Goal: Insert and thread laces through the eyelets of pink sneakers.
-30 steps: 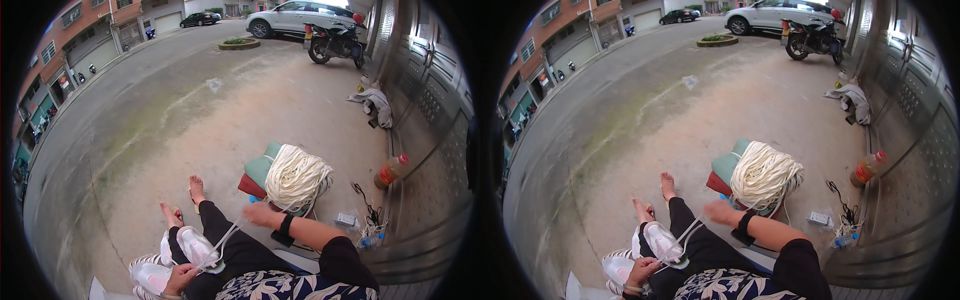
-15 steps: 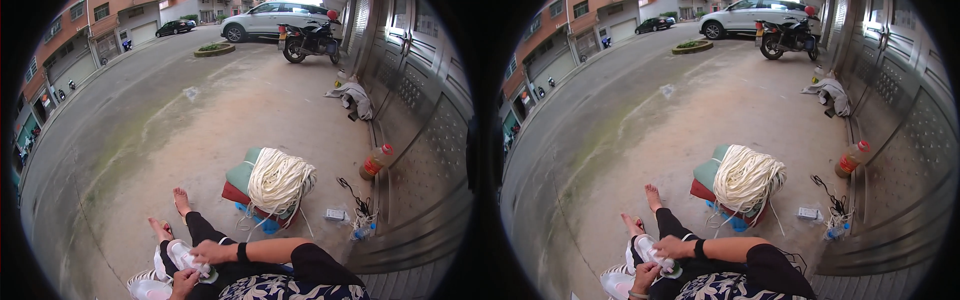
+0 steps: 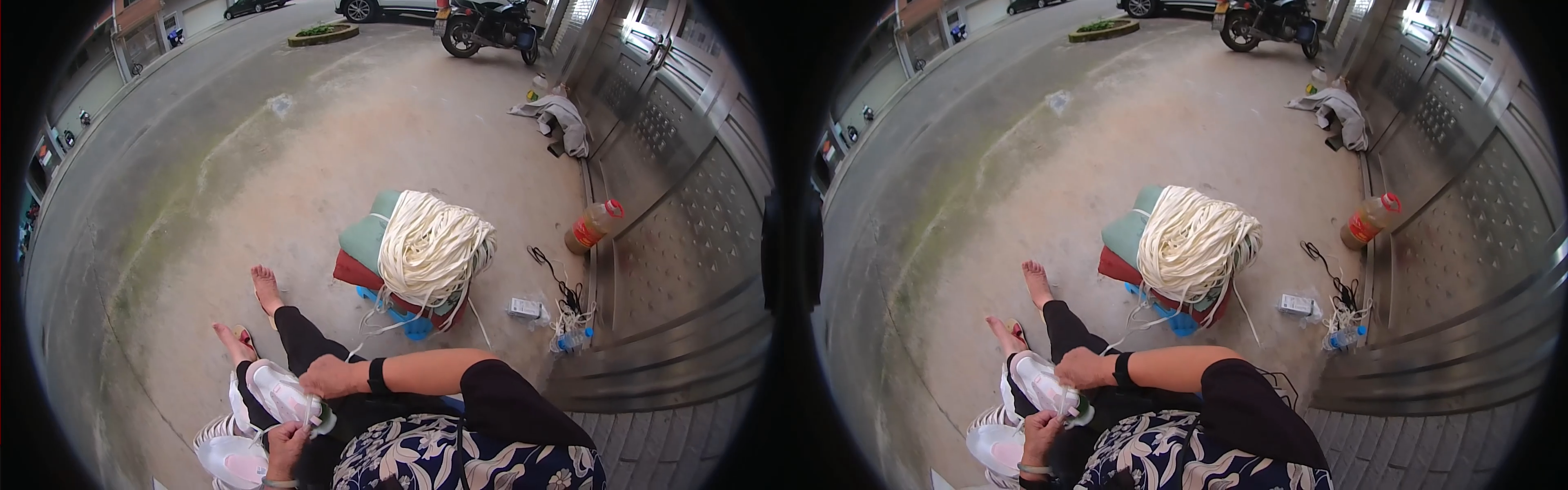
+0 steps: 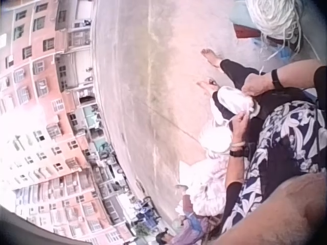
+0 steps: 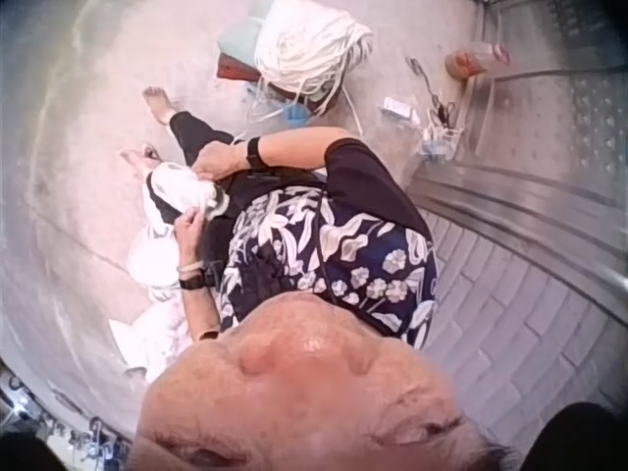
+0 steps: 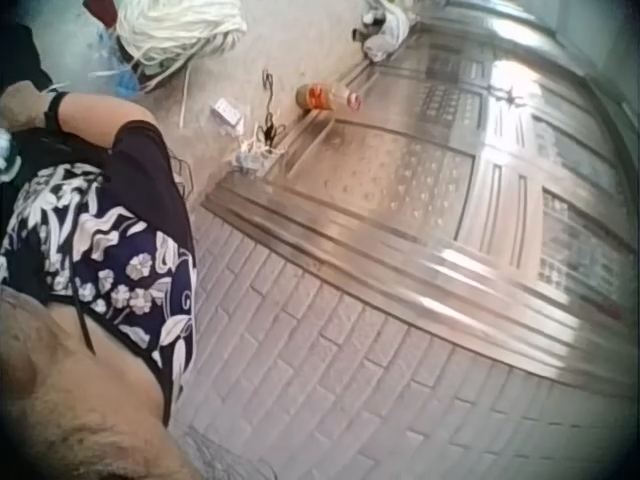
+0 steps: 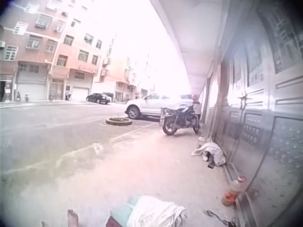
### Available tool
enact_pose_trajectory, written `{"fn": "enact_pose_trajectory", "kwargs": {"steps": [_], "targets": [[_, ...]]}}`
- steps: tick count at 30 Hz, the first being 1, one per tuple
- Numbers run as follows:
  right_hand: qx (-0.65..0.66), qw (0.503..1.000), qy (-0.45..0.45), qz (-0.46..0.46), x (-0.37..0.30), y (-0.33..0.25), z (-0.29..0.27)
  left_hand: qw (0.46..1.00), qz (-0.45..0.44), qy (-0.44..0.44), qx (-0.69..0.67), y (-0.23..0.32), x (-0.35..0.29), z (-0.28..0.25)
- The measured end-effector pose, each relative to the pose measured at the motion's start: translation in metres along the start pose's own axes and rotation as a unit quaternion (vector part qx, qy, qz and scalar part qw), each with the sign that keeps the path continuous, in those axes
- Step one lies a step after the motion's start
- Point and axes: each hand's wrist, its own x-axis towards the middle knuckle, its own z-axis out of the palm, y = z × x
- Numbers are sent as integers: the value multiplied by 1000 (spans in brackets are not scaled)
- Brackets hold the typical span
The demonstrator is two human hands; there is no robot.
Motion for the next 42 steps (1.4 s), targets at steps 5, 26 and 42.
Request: {"fn": "enact_pose_trajectory", "kwargs": {"steps": [5, 26, 42], "targets": [[-70, 995, 34, 64, -2, 25, 12, 999, -11, -5, 30, -6, -4, -6], [249, 965, -77, -5, 16, -39, 6, 963, 183, 138, 143, 1, 15, 18], [150, 985, 3, 83, 53, 20, 42, 884, 168, 326, 290, -22, 62, -19]]}}
